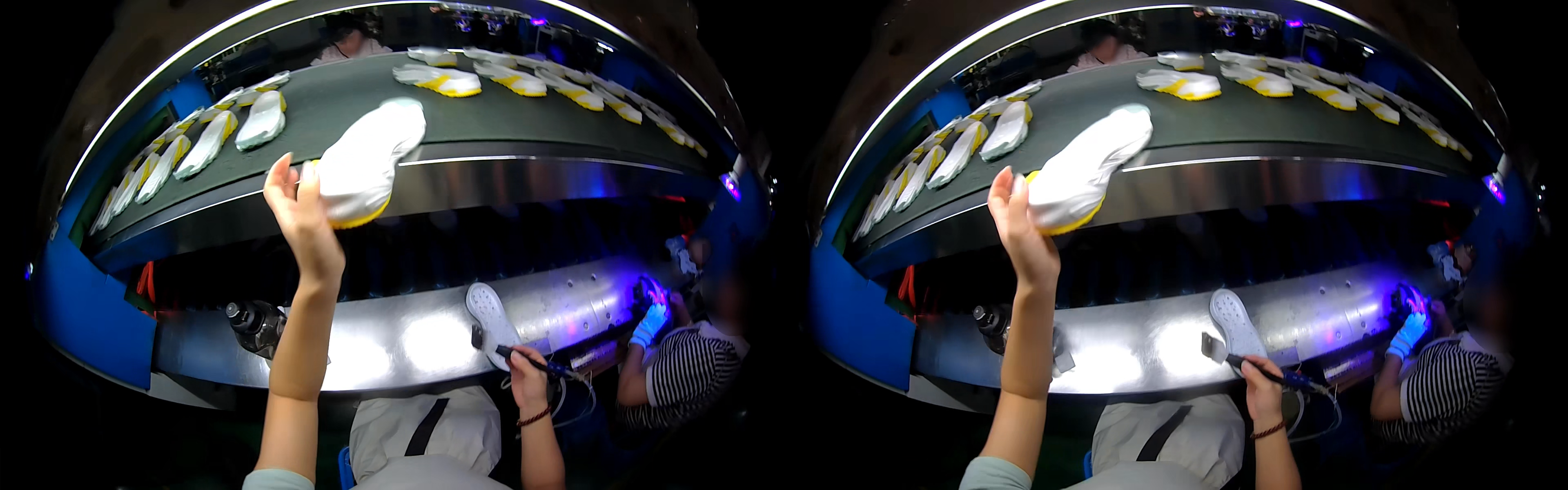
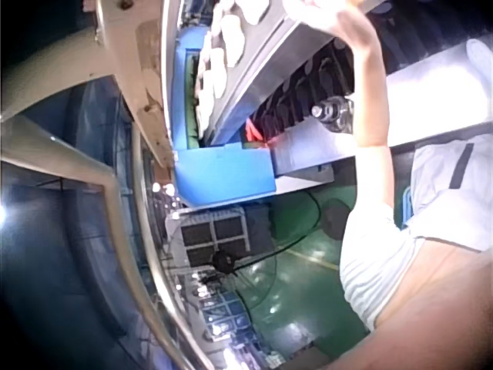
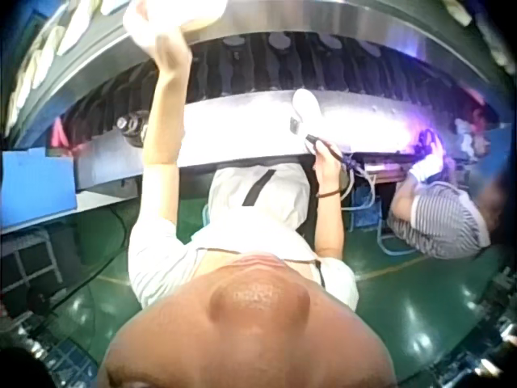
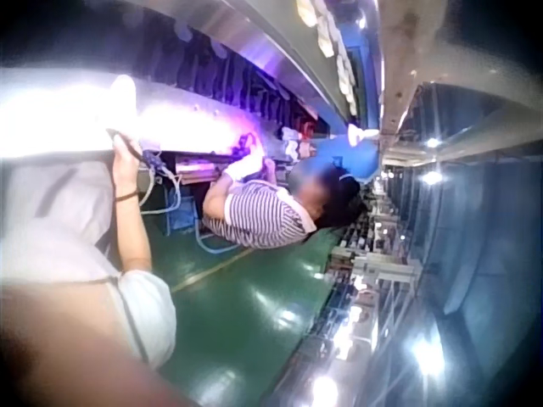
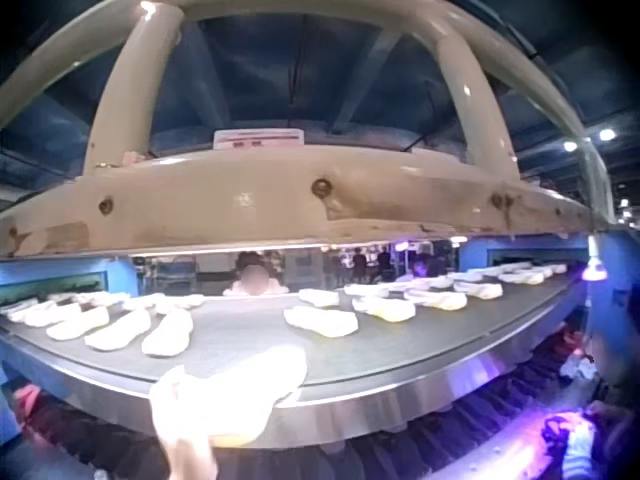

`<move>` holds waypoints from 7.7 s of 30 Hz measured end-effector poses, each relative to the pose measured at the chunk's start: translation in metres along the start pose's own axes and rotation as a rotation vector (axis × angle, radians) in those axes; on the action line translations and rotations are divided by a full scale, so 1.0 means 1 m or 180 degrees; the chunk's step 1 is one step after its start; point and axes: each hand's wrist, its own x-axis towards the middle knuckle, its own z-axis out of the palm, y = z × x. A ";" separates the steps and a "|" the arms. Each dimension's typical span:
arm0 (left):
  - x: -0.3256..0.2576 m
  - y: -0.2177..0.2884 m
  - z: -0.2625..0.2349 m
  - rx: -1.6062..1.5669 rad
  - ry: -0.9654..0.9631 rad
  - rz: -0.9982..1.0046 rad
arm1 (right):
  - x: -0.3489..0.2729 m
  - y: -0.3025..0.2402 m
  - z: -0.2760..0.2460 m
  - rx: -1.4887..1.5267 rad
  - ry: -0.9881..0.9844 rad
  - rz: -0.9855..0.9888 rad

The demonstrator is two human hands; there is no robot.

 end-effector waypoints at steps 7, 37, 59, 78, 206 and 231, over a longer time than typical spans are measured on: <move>-0.068 -0.038 -0.119 -0.2205 -0.1942 -0.2190 | 0.004 -0.021 0.013 -0.0207 0.0073 -0.0256; -0.195 -0.069 -0.111 -0.1778 -0.0692 -0.4329 | -0.022 -0.023 0.073 -0.3288 -0.2683 -0.0051; -0.194 -0.046 -0.069 -0.2137 -0.1139 -0.3478 | -0.004 -0.058 0.083 -0.1971 -0.2721 -0.0101; -0.157 -0.030 -0.044 -0.3119 -0.1019 -0.3087 | -0.003 -0.056 0.066 -0.1150 -0.2396 -0.0188; -0.181 -0.038 -0.048 -0.2034 -0.1099 -0.3230 | 0.006 -0.055 0.068 -0.1068 -0.2782 -0.0384; -0.133 -0.019 -0.040 -0.0329 -0.2347 -0.4960 | 0.031 -0.083 0.068 -0.2047 -0.4017 -0.0331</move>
